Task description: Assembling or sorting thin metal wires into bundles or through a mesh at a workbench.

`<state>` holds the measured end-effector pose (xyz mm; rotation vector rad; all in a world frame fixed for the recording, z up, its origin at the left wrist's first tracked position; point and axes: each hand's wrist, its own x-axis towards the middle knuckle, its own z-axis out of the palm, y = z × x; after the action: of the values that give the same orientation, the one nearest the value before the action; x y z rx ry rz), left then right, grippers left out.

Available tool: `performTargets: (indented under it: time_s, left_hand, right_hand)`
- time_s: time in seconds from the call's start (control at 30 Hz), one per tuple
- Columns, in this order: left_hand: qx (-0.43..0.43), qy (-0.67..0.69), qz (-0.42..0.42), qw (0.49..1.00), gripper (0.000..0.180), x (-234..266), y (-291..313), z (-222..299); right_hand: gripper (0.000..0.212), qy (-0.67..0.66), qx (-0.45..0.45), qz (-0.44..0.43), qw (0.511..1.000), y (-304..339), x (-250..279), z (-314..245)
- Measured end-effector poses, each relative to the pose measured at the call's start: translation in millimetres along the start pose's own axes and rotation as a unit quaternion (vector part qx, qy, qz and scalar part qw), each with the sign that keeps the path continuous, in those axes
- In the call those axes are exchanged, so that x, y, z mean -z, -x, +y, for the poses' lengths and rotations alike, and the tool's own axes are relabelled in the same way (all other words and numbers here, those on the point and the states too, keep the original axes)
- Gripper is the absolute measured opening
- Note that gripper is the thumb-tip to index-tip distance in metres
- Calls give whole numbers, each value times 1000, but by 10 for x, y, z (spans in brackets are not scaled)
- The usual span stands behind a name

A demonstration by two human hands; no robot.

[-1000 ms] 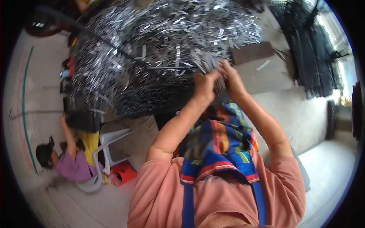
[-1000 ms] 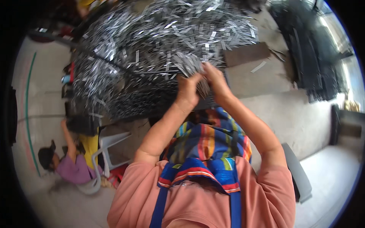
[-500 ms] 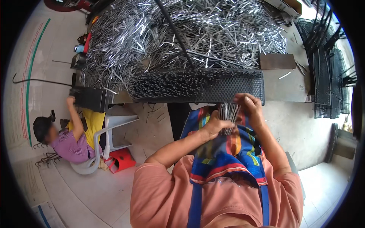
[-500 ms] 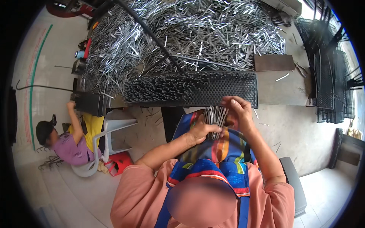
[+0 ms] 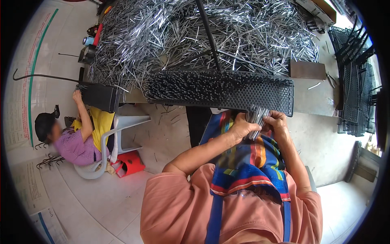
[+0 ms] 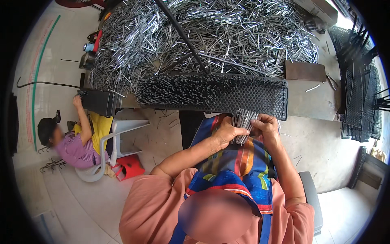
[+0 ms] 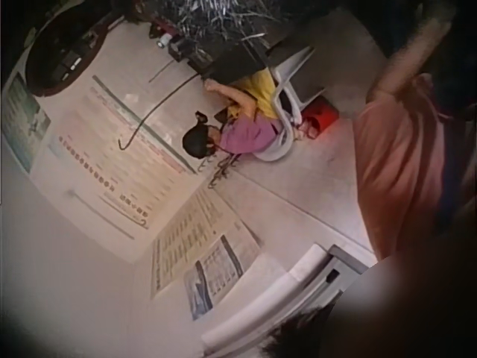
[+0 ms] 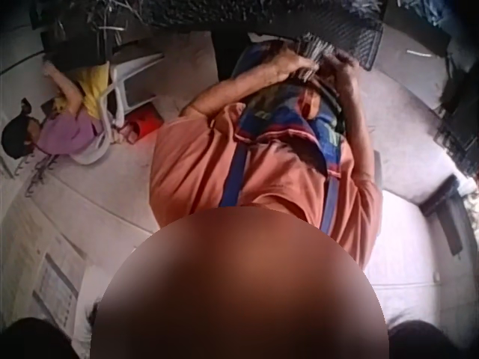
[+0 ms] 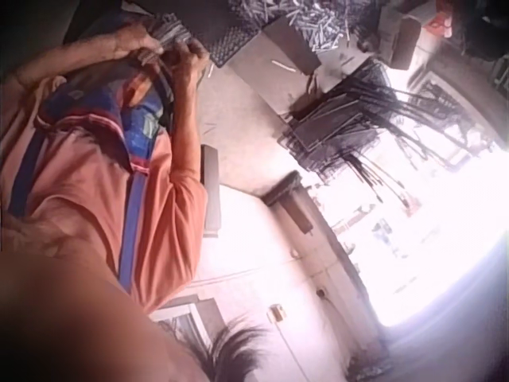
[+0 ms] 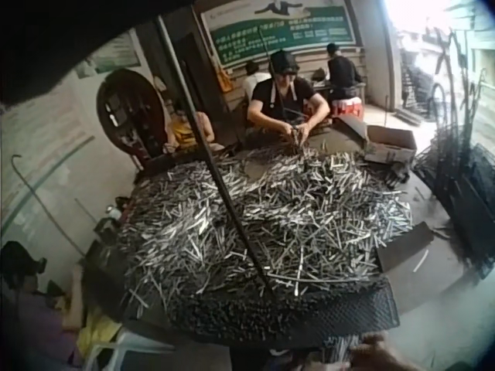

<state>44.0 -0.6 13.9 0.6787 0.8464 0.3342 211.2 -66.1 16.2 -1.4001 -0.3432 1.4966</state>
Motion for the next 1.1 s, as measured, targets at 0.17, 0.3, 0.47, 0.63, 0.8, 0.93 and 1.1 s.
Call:
performTargets:
  time_s: [0.17, 0.3, 0.47, 0.63, 0.8, 0.93, 1.1]
  left_hand:
    - [-1, 8, 7, 1000, 30, 21, 2, 10]
    - [1, -9, -8, 1000, 29, 12, 15, 34]
    - [-59, 68, 38, 995, 23, 87, 4, -114]
    - [81, 197, -15, 977, 28, 178, 11, -217]
    - [44, 199, -114, 972, 40, 125, 25, -129]
    - [80, 149, -46, 985, 41, 452, -18, -396]
    - [28, 135, -2, 990, 38, 162, 46, -123]
  right_hand:
    - [21, 23, 5, 15, 1000, -46, 18, 72]
    - [18, 12, -17, -19, 1000, -52, 57, 29]
    - [13, -12, -6, -33, 999, -16, 114, 6]
    - [8, 22, 64, 23, 997, 106, 265, -132]
    - [9, 37, 112, 108, 987, 133, 460, -234]
    - [8, 109, 200, 115, 967, 11, 260, -376]
    - [2, 26, 255, 142, 956, -122, 369, -278]
